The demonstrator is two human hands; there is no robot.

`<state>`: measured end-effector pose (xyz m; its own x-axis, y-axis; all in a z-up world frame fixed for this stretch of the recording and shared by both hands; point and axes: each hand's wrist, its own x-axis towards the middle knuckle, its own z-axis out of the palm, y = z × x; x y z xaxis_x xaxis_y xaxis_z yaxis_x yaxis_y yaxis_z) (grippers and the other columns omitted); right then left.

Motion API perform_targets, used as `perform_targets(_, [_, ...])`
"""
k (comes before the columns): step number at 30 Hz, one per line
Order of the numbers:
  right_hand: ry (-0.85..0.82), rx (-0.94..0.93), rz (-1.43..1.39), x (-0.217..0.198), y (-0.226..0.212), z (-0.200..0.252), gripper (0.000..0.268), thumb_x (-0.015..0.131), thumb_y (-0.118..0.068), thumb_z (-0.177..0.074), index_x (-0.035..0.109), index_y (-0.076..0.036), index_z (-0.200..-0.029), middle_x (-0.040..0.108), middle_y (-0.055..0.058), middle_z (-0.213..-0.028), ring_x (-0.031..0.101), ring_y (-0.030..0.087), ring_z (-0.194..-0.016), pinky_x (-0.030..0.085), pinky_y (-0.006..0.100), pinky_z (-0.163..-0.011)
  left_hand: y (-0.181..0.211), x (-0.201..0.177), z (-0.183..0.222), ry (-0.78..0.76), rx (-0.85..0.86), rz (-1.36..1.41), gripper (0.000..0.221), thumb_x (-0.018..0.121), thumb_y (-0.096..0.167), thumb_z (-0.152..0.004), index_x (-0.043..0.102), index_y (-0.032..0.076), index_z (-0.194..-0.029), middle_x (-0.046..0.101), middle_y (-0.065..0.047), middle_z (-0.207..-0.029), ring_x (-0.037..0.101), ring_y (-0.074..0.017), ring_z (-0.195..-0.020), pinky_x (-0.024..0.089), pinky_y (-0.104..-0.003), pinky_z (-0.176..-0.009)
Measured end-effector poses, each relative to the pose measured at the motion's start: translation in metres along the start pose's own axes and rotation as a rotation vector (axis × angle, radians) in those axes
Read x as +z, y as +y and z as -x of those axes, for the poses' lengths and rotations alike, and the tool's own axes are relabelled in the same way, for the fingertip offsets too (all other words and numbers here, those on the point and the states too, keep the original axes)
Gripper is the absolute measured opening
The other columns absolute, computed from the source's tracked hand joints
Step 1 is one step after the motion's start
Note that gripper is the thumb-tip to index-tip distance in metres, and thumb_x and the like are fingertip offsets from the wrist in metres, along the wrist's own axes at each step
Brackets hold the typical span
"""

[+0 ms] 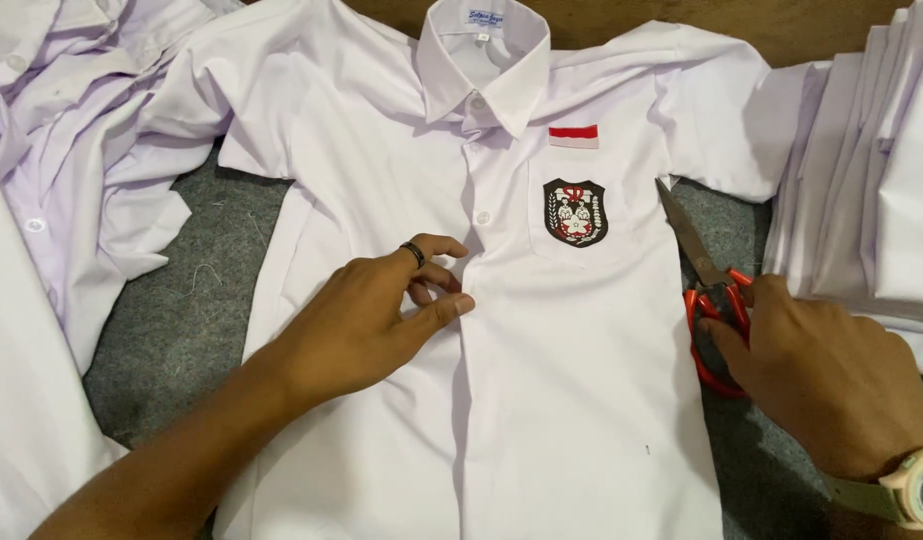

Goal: Buttoning a white school shirt, trimming loose threads with scissors, and folding it neatly for packaging.

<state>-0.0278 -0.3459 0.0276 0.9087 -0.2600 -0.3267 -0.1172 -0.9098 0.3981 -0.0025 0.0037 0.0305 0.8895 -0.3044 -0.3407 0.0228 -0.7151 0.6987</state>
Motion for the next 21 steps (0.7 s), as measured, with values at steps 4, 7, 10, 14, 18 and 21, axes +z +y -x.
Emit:
perform_targets(4, [0.085, -0.074, -0.053, 0.002, 0.004, 0.002, 0.05, 0.051, -0.057, -0.094, 0.041, -0.011, -0.111, 0.079, 0.021, -0.079, 0.074, 0.05, -0.077, 0.051, 0.057, -0.065, 0.0, 0.005, -0.002, 0.021, 0.007, 0.079, 0.056, 0.069, 0.038, -0.089, 0.055, 0.025, -0.141, 0.08, 0.007, -0.095, 0.073, -0.0102, -0.082, 0.051, -0.027, -0.075])
perform_targets(7, [-0.15, -0.003, -0.119, -0.014, 0.002, 0.012, 0.052, 0.058, -0.055, -0.086, 0.042, -0.015, -0.115, 0.082, 0.027, -0.091, 0.074, 0.054, -0.093, 0.054, 0.057, -0.076, 0.001, 0.005, -0.002, 0.064, 0.014, 0.164, 0.043, 0.075, 0.026, -0.088, 0.065, 0.025, -0.13, 0.08, 0.009, -0.089, 0.061, -0.0094, -0.069, 0.046, -0.025, -0.066])
perform_targets(10, [-0.246, -0.019, 0.04, -0.02, -0.002, 0.017, 0.055, 0.049, -0.064, -0.09, 0.048, -0.022, -0.125, 0.081, 0.003, -0.113, 0.076, 0.035, -0.108, 0.059, 0.051, -0.085, 0.004, 0.004, -0.001, 0.046, -0.075, 0.255, 0.041, 0.077, 0.023, -0.088, 0.068, 0.024, -0.127, 0.074, 0.007, -0.084, 0.051, -0.0096, -0.064, 0.043, -0.023, -0.067])
perform_targets(14, [0.013, -0.023, -0.012, -0.016, -0.002, 0.019, 0.048, 0.05, -0.065, -0.091, 0.05, -0.035, -0.128, 0.078, -0.005, -0.096, 0.077, 0.031, -0.089, 0.058, 0.046, -0.072, 0.005, 0.005, 0.001, 0.056, -0.075, 0.328, 0.043, 0.078, 0.02, -0.087, 0.064, 0.024, -0.127, 0.075, 0.006, -0.091, 0.054, -0.0085, -0.068, 0.047, -0.022, -0.072])
perform_targets(18, [0.173, -0.348, -0.461, -0.038, -0.041, 0.026, 0.026, 0.065, -0.051, -0.091, 0.066, -0.028, -0.102, 0.082, -0.008, -0.084, 0.078, 0.026, -0.065, 0.058, 0.047, -0.065, 0.0, 0.013, -0.003, 0.121, 0.017, 0.43, 0.036, 0.079, 0.013, -0.085, 0.066, 0.014, -0.118, 0.072, 0.006, -0.111, 0.068, -0.0084, -0.081, 0.057, -0.021, -0.081])
perform_targets(21, [0.328, -0.654, -0.601, -0.033, -0.081, 0.032, 0.025, 0.065, -0.043, -0.093, 0.065, -0.025, -0.11, 0.078, -0.009, -0.085, 0.071, 0.028, -0.06, 0.05, 0.05, -0.054, -0.002, 0.017, -0.003, 0.134, 0.058, 0.498, 0.048, 0.08, 0.014, -0.083, 0.061, 0.017, -0.128, 0.074, -0.001, -0.088, 0.07, -0.01, -0.081, 0.058, -0.022, -0.084])
